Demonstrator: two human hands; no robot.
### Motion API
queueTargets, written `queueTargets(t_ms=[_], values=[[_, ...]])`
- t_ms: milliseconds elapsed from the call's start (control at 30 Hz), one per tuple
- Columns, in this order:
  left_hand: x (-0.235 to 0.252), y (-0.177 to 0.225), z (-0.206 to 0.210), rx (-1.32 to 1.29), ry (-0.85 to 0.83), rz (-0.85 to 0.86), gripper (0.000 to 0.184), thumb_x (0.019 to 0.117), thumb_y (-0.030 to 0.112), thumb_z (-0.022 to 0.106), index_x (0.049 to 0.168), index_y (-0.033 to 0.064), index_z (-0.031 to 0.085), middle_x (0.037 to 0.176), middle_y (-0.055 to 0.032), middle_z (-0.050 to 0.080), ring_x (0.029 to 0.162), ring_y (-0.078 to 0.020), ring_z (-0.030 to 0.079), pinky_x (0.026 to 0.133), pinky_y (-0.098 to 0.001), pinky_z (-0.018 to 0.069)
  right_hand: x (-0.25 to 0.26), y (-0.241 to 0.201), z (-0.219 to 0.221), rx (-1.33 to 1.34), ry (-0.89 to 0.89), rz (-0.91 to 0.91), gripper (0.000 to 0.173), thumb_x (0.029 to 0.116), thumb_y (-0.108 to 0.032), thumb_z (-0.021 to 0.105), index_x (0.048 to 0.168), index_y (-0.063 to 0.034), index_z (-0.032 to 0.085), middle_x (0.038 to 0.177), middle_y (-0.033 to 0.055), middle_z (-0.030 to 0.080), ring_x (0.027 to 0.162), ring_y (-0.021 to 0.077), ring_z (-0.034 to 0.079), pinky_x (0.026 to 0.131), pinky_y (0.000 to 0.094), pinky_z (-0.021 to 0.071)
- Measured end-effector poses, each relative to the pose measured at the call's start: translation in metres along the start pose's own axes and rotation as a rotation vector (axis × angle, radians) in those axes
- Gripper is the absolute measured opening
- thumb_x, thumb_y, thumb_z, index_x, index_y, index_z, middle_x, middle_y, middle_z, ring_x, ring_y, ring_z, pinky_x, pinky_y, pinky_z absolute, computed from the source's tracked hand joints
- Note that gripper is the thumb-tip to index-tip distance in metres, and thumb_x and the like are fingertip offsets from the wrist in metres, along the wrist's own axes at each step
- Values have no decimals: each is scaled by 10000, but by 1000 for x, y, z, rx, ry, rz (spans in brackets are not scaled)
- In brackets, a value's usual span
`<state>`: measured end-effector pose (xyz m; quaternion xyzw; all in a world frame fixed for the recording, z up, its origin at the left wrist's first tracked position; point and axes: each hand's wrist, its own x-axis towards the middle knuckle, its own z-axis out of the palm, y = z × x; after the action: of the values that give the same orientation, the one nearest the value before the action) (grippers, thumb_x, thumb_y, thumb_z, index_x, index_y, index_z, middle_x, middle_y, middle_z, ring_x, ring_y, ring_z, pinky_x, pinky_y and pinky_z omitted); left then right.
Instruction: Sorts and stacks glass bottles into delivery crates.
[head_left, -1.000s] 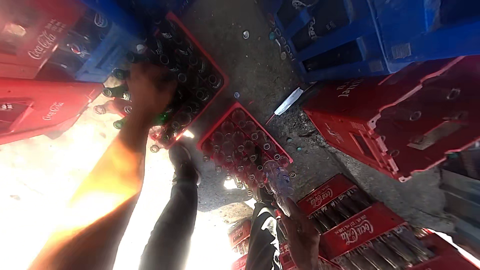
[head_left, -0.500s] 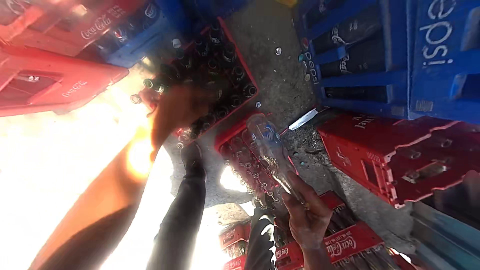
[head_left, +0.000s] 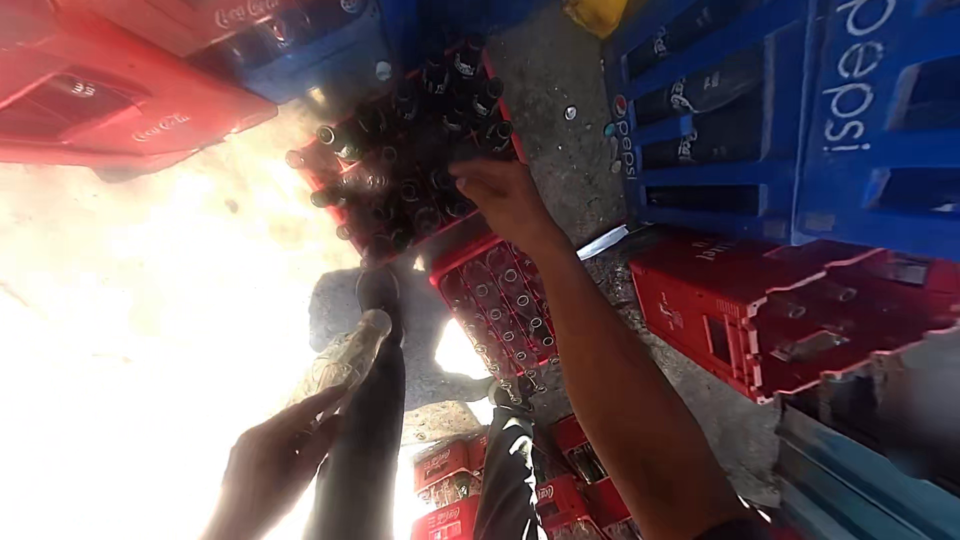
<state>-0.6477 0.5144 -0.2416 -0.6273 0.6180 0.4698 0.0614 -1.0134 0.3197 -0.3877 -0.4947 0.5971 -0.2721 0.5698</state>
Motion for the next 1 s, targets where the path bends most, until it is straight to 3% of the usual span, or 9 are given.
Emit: queueTargets(t_ms=[100,200,333,533,600,700,833,900,1000], values=[[-24,25,56,-171,-129,42,369,1007,369,549,1302,214,709,1037,21,760,755,-32,681,681,-281,589,-77,39,-15,43,75,58,308,1050,-165,540,1270,-5,685,1199,146,716,1048,196,702,953,406,575],[-33,57,110,-406,-217,97,331,1014,314,566,1285,201,719,1153,66,750,853,2,688,739,-220,581,-185,125,-46,-7,186,379,333,1068,-228,510,1290,-53,686,1216,150,715,1074,254,708,975,483,569],[-33,100,194,-743,-246,117,317,1016,217,573,1284,112,706,1007,64,733,672,10,588,595,-181,514,-366,232,-69,204,427,973,339,1082,-301,523,1289,-72,664,1143,176,702,968,299,690,811,507,565],[-29,163,265,-602,-321,233,343,1027,183,546,1330,80,669,1139,24,730,732,6,612,619,-177,512,-555,279,-62,283,542,1259,347,1081,-293,531,1246,-22,670,1100,171,711,937,281,700,792,484,574],[-28,169,284,-632,-320,157,363,1039,166,521,1373,76,631,1110,21,717,695,-26,602,586,-204,515,-579,281,-55,323,535,1266,358,1086,-297,520,1258,-19,667,1112,173,709,944,276,695,803,479,567],[-18,169,320,-712,-222,-12,384,1041,166,495,1399,78,603,767,33,578,545,-87,500,482,-256,471,-590,287,-37,440,586,1231,324,1082,-266,530,1241,-22,671,1091,164,712,924,264,698,783,458,575],[16,167,375,-796,-32,-274,307,1083,213,458,1315,85,613,651,41,470,507,-106,479,449,-283,466,-573,284,-13,563,602,1124,300,1074,-260,550,1207,-35,698,1035,140,721,859,220,701,730,398,587],[43,171,408,-851,52,-408,252,1099,303,460,1239,134,584,690,-2,511,570,-154,538,528,-356,527,-561,280,-3,606,584,1048,284,1072,-238,550,1203,-39,703,1030,133,722,853,200,701,733,378,588],[63,193,450,-874,24,-503,435,1063,440,520,1458,261,482,1074,-89,610,876,-252,629,733,-486,562,-550,276,9,641,581,973,262,1067,-194,547,1191,-30,710,1014,129,716,833,183,690,724,354,580]])
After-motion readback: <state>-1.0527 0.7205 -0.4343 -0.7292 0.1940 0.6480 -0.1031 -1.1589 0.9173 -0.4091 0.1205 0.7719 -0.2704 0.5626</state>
